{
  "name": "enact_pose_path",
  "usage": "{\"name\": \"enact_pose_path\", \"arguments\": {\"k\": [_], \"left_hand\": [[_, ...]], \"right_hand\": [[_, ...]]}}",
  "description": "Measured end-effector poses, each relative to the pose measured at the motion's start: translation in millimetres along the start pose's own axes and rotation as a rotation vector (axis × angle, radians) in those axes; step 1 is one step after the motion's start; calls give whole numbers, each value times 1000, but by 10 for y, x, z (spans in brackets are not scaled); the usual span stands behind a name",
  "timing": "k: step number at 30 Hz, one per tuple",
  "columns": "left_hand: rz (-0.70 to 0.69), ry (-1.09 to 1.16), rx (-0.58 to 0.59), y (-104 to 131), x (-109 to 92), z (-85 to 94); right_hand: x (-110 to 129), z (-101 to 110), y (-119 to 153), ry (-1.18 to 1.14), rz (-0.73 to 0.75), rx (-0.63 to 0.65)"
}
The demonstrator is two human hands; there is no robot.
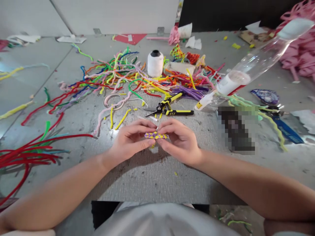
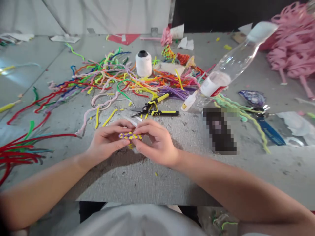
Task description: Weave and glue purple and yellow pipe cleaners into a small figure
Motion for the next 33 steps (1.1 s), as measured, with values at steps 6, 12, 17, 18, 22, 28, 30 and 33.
{"name": "enact_pose_path", "arguments": {"k": [6, 12, 17, 18, 22, 28, 30, 33], "left_hand": [[11, -7, -40, 23, 36, 29], [78, 26, -37, 66, 111, 34], [64, 19, -53, 109, 141, 13], [62, 11, -57, 113, 147, 12], [41, -2, -50, 111, 153, 10], [-34, -14, 2, 96, 101, 0], [-79, -43, 23, 94, 56, -16], [-150, -74, 52, 94, -21, -52]], "right_hand": [[-109, -3, 11, -147, -103, -23], [-114, 11, 7, -138, -93, -29], [-76, 18, -10, -48, -89, 7], [-67, 16, -12, -32, -82, 14], [-42, 14, -11, 5, -39, 13], [-33, 41, 20, 86, -13, -14], [-21, 45, 30, 130, -19, 10], [39, 33, 41, 181, 18, 69]]}}
Point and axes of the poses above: each hand's wrist, its own y-axis away from the middle knuckle, its own z-axis out of the back of the hand, x = y × z, the point moved 5 cm from there along -y, towards the middle knuckle, and after that the axes turned 8 degrees about -z, right-handed, at the moved point
